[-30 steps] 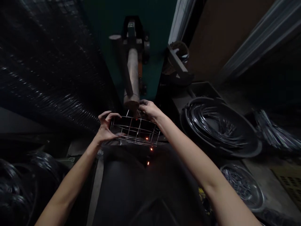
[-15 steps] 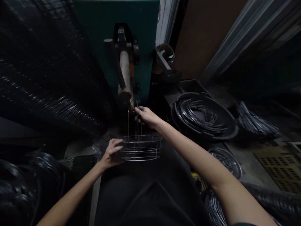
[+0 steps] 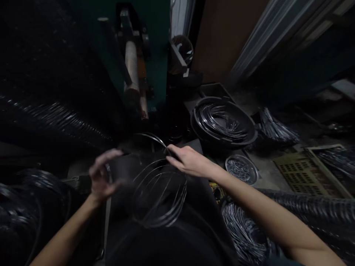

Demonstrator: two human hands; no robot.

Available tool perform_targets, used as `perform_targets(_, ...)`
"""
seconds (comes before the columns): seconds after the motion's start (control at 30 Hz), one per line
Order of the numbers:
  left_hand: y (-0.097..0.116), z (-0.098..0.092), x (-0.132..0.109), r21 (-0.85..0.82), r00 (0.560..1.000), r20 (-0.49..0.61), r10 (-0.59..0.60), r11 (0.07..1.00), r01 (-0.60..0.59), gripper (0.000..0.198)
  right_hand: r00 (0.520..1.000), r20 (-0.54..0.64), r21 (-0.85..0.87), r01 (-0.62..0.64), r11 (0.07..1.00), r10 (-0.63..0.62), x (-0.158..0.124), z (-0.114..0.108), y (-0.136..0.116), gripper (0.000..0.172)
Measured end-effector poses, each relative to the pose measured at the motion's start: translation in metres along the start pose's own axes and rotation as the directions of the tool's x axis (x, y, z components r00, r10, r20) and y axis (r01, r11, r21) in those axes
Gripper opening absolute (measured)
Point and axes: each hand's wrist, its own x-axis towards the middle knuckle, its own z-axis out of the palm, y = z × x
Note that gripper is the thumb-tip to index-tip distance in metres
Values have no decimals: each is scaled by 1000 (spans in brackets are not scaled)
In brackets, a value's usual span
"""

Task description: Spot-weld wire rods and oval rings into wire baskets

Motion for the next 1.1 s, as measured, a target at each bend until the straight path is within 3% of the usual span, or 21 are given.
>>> perform_targets(0.03,-7,-10,6,-69,988,-37,-152,986,150,73,998,16,-20,67,998,-67,-5,-4,-1,23)
perform_targets(0.1,-12,-23,11,-238,908,-7,-419,882,406,65,989,3,-75,146,986,-147,-1,-10,6,25)
perform_targets(0.2,12,-23,13,-476,750,133,-648,622,622,41,984,-89,-131,141,981,-153,37,-9,28,29)
perform_targets(0.27,42,-5,18,-564,654,249,-714,443,697,39,984,-140,-107,94,990,-108,75,-2,43,31)
perform_targets(0.37,76,45,35,-662,577,419,-702,199,723,47,988,-137,-57,68,996,-75,125,14,51,30)
perform_targets(0.43,77,80,50,-735,547,439,-713,65,675,56,988,-136,-74,68,995,-78,145,26,48,30)
perform_targets(0.53,56,111,65,-762,520,448,-727,-7,647,67,983,-175,-137,22,990,-46,157,34,49,32)
perform_targets(0.67,26,105,69,-635,524,566,-637,68,770,70,973,-226,-24,-60,998,53,152,34,71,31)
perform_targets(0.8,1,84,79,-452,595,610,-523,387,804,65,946,-270,233,-116,966,179,108,37,85,39)
perform_targets(0.9,-15,84,90,-394,618,658,-431,502,770,58,993,-1,525,-102,845,120,60,47,80,40)
perform_targets(0.97,-22,93,98,-374,631,651,-422,546,750,55,977,200,703,-191,685,68,38,60,72,51)
perform_targets(1.03,-24,101,105,-258,644,580,-499,637,726,52,951,302,767,-282,576,63,30,77,64,56)
perform_targets(1.1,-20,104,108,-62,665,482,-571,734,676,49,939,339,752,-310,581,63,32,90,57,42)
